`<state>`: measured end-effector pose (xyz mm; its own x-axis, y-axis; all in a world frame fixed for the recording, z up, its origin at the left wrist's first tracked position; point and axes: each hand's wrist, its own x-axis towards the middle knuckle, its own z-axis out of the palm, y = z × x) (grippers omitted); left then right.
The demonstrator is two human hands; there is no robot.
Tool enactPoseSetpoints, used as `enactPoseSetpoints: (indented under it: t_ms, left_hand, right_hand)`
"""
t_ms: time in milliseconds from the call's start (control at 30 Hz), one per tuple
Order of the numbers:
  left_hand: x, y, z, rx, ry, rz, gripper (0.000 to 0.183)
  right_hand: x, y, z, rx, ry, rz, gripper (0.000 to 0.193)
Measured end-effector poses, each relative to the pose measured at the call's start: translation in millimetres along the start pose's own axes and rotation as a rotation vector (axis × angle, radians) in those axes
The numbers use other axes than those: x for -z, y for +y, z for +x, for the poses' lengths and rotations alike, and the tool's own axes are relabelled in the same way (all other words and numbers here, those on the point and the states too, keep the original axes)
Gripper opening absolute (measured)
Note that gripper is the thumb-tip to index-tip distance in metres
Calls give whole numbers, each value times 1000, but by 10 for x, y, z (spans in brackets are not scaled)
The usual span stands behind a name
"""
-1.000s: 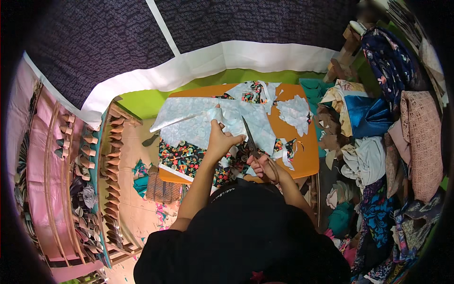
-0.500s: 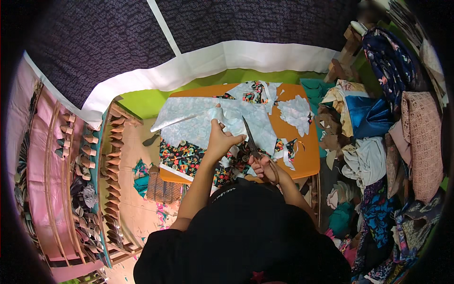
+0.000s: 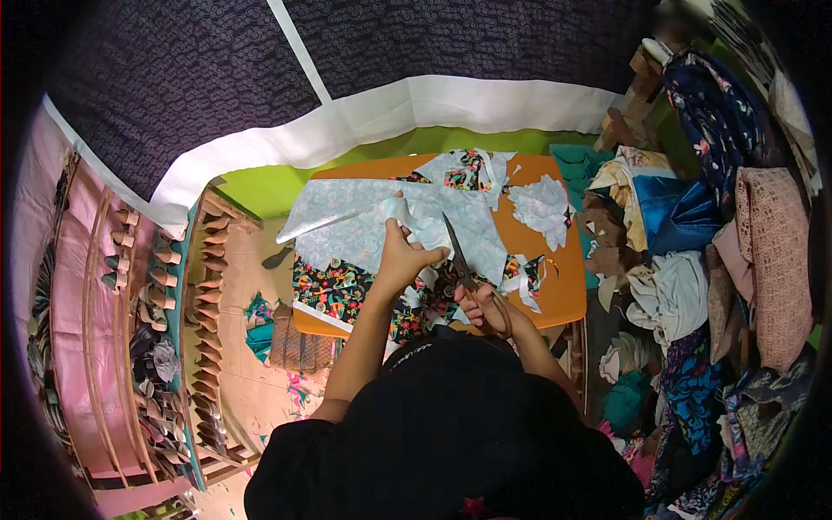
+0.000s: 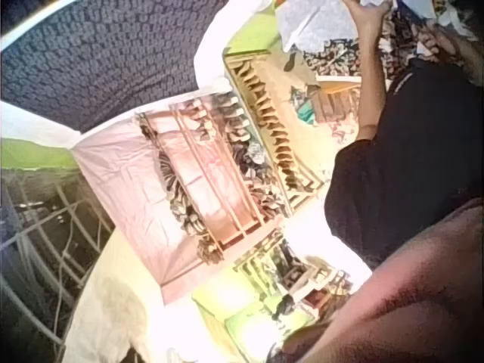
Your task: Cutting a piece of patterned fabric using scissors.
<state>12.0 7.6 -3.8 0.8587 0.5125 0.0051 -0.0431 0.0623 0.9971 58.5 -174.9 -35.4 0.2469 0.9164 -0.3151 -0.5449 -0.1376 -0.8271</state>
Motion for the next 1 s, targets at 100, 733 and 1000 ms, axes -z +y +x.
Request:
enactPoseSetpoints:
  t_ms: [100, 733, 1000]
  left_hand:
    - [-11, 37, -6, -4, -6, 1, 62]
    - [-47, -40, -54, 142, -352, -742, 49]
    - [-34, -252, -18, 129, -366, -835, 53]
  right_hand:
    - [-15, -17, 6, -63, 12, 26, 75]
    - [-88, 20, 9, -19, -234, 275, 56]
    - [-83, 46, -3, 7, -236, 205, 71]
